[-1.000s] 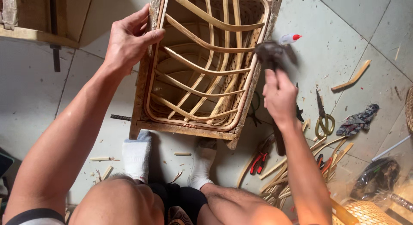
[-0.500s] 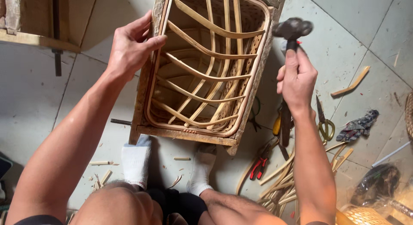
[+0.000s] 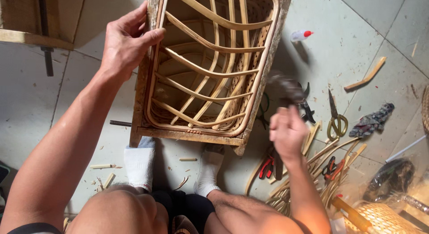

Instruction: The person sits on the floor assembling a rattan basket in a wooden jig, pressing curved rattan ribs into the woven basket body and fitting them under the rim. They tap ribs into place with a hammer and trim excess rattan with pliers.

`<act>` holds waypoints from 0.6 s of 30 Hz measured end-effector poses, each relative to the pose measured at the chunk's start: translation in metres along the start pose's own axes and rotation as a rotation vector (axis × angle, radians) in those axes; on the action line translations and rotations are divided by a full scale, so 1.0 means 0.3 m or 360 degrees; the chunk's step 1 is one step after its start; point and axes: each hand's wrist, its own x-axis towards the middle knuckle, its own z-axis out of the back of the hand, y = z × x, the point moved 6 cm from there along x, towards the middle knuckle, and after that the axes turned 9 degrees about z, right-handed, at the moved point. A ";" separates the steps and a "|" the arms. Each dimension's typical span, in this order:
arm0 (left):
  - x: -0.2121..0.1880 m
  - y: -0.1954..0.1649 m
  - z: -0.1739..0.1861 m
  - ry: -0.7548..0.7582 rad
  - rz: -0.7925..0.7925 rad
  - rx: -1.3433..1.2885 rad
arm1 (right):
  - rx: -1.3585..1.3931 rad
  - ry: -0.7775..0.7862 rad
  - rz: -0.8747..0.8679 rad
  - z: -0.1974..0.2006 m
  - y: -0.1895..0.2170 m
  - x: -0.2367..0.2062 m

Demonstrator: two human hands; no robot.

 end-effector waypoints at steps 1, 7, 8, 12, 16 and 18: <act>-0.001 -0.003 -0.001 0.0014 -0.0028 -0.0005 | -0.0013 0.0067 -0.0065 -0.022 -0.025 -0.018; -0.011 -0.012 -0.018 0.0032 -0.0180 0.0012 | 0.0117 0.0040 -0.0146 -0.025 -0.049 0.001; -0.018 -0.015 -0.016 0.0021 -0.0205 -0.0011 | 0.0129 0.0039 -0.0074 -0.029 -0.033 0.015; -0.082 -0.011 -0.006 -0.0064 -0.0115 0.0116 | 0.0133 0.0064 -0.0283 -0.026 -0.037 0.107; -0.294 0.045 0.044 -0.0069 0.0289 0.0423 | 0.0123 0.0046 -0.0218 -0.037 -0.029 0.235; -0.428 0.023 0.030 0.0039 -0.0004 0.0547 | 0.0063 0.0066 -0.0218 -0.026 -0.024 0.274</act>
